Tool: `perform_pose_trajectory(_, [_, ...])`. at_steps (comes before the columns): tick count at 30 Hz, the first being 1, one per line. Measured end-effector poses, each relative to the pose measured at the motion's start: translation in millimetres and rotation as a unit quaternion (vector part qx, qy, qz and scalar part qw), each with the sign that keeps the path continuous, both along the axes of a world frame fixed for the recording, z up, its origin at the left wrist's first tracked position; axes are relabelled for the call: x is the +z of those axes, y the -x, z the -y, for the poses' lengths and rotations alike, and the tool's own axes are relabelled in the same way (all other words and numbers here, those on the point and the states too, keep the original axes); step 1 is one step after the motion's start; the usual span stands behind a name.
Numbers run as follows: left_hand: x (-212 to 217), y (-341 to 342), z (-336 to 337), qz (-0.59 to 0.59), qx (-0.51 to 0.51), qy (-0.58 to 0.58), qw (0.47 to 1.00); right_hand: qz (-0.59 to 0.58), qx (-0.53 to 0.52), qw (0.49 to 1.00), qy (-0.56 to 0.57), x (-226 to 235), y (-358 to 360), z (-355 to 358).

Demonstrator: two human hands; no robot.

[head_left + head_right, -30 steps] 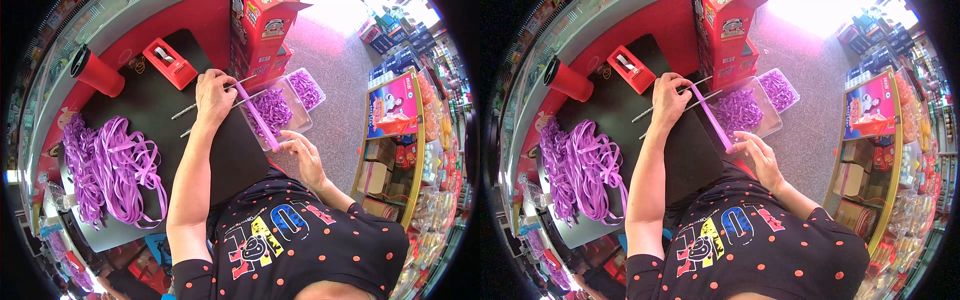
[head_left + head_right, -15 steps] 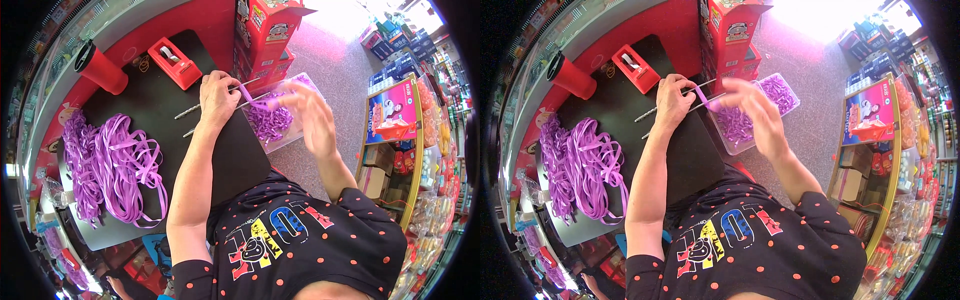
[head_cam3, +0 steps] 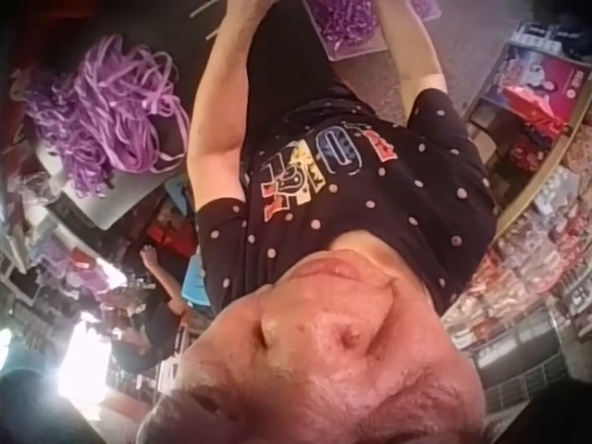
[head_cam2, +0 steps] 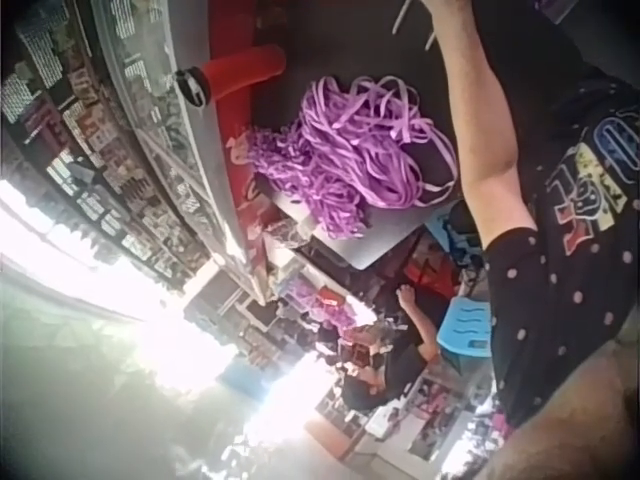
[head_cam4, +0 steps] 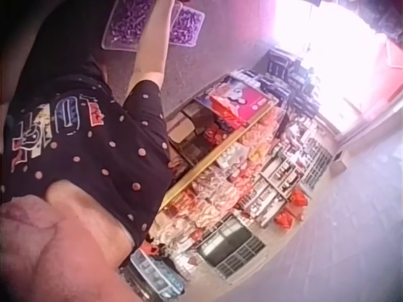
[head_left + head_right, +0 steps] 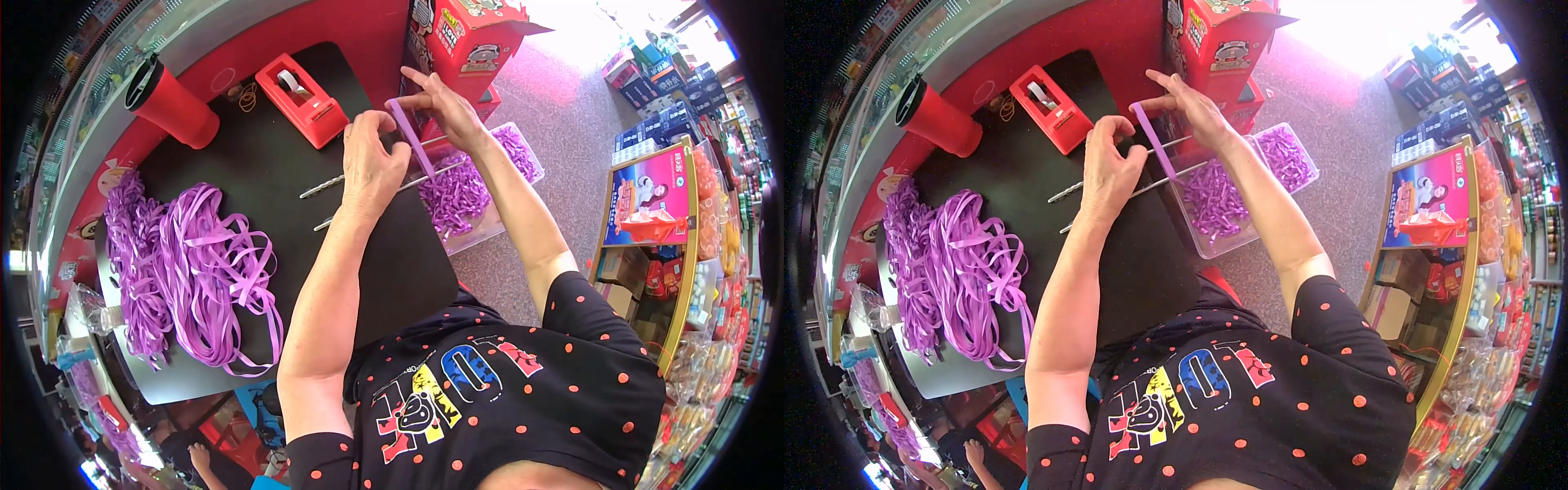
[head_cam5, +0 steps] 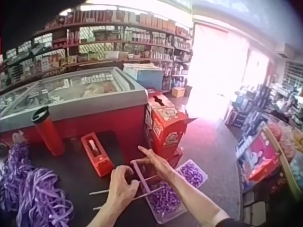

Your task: Wrapping purple ribbons around metal rods to create loops and placing them into a plastic container.

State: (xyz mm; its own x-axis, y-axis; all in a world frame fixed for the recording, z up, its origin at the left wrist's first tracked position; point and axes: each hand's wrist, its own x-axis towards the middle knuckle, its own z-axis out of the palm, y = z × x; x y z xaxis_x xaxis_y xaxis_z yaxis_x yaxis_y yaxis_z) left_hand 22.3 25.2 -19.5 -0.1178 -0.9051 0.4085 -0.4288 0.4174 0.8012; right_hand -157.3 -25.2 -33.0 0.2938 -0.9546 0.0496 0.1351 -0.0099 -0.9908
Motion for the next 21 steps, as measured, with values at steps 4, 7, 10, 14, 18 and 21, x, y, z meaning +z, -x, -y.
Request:
perform_pose_trajectory(4, [3.4,-2.4,1.9,-0.066,0.012,-0.073,0.995,-0.021,-0.010,0.999,-0.036,-31.0,2.6,1.6])
perform_pose_trajectory(7, [6.6,-1.9,-0.6,-0.093,0.032,-0.077,0.992,-0.040,-0.008,0.993,-0.107,-47.8,9.8,-15.4])
perform_pose_trajectory(10, [8.0,-1.4,-3.8,-0.115,0.036,-0.044,0.992,-0.059,0.003,0.996,-0.059,-64.9,12.5,-57.2])
perform_pose_trajectory(14, [17.0,-2.1,-10.6,-0.148,0.018,0.000,0.989,-0.108,-0.140,0.984,-0.013,-43.1,-6.7,-125.6])
perform_pose_trajectory(18, [43.5,0.4,-19.2,-0.194,-0.004,-0.037,0.980,-0.005,-0.160,0.986,-0.040,-27.6,-15.8,-160.4])
perform_pose_trajectory(21, [54.3,-0.4,-23.1,-0.191,-0.048,-0.110,0.974,-0.013,-0.162,0.986,-0.028,-15.1,-24.4,-168.3])
